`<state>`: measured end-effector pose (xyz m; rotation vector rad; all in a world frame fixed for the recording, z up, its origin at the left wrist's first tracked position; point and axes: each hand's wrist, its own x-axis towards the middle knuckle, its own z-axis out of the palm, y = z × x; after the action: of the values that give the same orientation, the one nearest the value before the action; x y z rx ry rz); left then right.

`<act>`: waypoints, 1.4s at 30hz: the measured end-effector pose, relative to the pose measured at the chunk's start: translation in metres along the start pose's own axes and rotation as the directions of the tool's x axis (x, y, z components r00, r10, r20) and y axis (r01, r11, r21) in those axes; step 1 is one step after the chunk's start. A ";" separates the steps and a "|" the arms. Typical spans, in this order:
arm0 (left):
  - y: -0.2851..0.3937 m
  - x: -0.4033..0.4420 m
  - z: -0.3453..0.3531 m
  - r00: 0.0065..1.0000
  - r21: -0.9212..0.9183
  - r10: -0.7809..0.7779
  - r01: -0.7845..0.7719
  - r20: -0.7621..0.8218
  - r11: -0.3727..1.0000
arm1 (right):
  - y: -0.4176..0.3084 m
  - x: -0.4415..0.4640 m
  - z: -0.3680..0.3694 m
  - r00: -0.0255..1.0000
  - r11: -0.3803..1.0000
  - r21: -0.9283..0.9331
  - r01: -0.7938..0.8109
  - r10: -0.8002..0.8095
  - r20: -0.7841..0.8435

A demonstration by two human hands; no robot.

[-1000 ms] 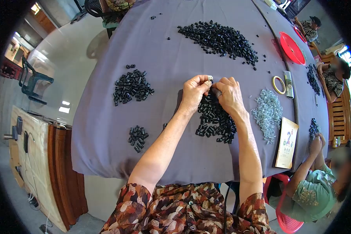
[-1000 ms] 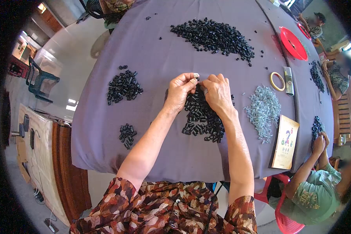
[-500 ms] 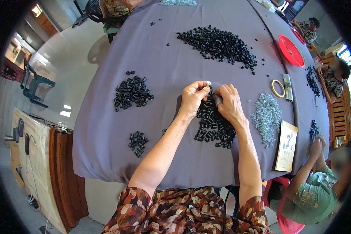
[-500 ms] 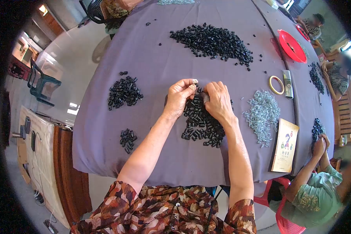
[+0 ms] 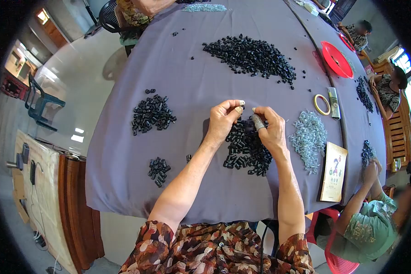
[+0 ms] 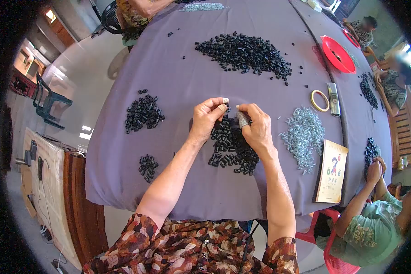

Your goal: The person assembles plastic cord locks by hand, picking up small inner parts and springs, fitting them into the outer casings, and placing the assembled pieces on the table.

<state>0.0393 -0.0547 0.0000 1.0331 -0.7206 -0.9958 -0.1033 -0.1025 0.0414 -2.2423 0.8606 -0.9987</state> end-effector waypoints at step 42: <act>0.006 -0.011 0.011 0.980 -0.004 -0.059 0.061 0.190 0.998 | 0.026 -0.015 0.000 0.916 0.582 0.720 -0.378 0.349 0.199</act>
<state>0.0273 -0.0475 0.0095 0.9639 -0.8444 -1.1600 -0.1198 -0.1090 0.0171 -1.2924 0.6730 -0.8835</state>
